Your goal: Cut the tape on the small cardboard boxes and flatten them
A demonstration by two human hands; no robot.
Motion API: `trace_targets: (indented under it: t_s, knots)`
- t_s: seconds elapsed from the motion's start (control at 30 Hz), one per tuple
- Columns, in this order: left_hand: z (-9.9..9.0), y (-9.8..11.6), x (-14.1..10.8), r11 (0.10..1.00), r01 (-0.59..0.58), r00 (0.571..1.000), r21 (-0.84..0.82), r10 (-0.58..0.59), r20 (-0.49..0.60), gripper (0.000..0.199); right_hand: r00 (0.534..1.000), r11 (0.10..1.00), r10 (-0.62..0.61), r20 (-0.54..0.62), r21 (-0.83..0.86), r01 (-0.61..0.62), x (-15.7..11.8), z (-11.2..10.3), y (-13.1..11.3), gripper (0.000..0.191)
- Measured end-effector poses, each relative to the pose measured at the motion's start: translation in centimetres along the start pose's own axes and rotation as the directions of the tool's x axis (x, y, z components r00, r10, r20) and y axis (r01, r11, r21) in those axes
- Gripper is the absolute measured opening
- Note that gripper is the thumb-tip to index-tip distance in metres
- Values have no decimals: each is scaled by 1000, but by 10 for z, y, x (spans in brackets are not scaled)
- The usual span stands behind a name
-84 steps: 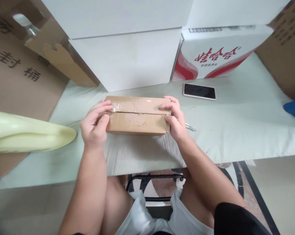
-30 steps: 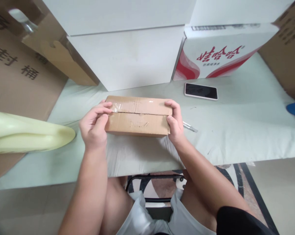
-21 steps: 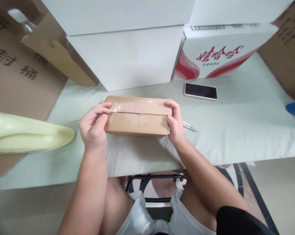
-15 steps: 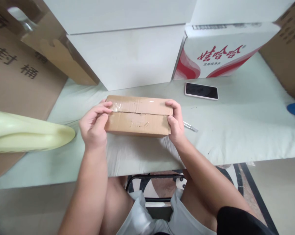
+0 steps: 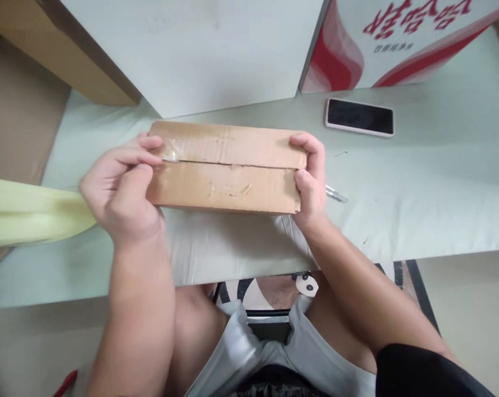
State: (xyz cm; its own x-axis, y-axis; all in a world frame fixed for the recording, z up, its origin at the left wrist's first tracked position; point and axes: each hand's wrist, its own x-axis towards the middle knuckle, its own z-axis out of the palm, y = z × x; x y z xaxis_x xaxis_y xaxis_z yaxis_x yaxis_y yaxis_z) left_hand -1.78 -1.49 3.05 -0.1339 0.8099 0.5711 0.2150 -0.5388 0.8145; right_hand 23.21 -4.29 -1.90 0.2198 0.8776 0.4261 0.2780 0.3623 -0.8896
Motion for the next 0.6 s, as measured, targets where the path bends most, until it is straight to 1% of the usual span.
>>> trace_targets:
  t_s: [0.17, 0.27, 0.33, 0.4, 0.47, 0.5, 0.57, 0.6]
  knots:
    - [-1, 1, 2, 993, 63, 998, 97, -62, -14, 21, 999, 996, -36, -31, 82, 38, 0, 4, 4, 52]
    - [-1, 0, 2, 998, 66, 997, 22, -65, -48, 21, 1000, 999, -18, -18, 42, 19, 0, 5, 8, 59]
    - [-1, 0, 2, 996, 77, 995, -44, -79, -58, 27, 1000, 1000, 2, -13, 28, -2, -1, 4, 9, 66]
    - [0, 1, 3, 990, 114, 991, -88, -120, -61, 32, 1000, 999, 24, -14, 40, -23, -2, 2, 10, 70]
    - [-1, 0, 5, 980, 151, 984, -128, -162, -80, 35, 997, 997, 72, -15, 39, -72, -4, -1, 13, 71]
    - [-2, -1, 6, 975, 159, 978, -154, -177, -110, 35, 993, 993, 115, -15, 31, -115, -5, -3, 15, 71]
    - [-5, -4, 10, 964, 160, 957, -212, -204, -207, 36, 972, 972, 235, 23, 13, -235, -8, -6, 19, 69]
    - [-6, -6, 13, 958, 156, 936, -241, -222, -272, 35, 953, 955, 295, 72, -10, -295, -9, -6, 20, 68]
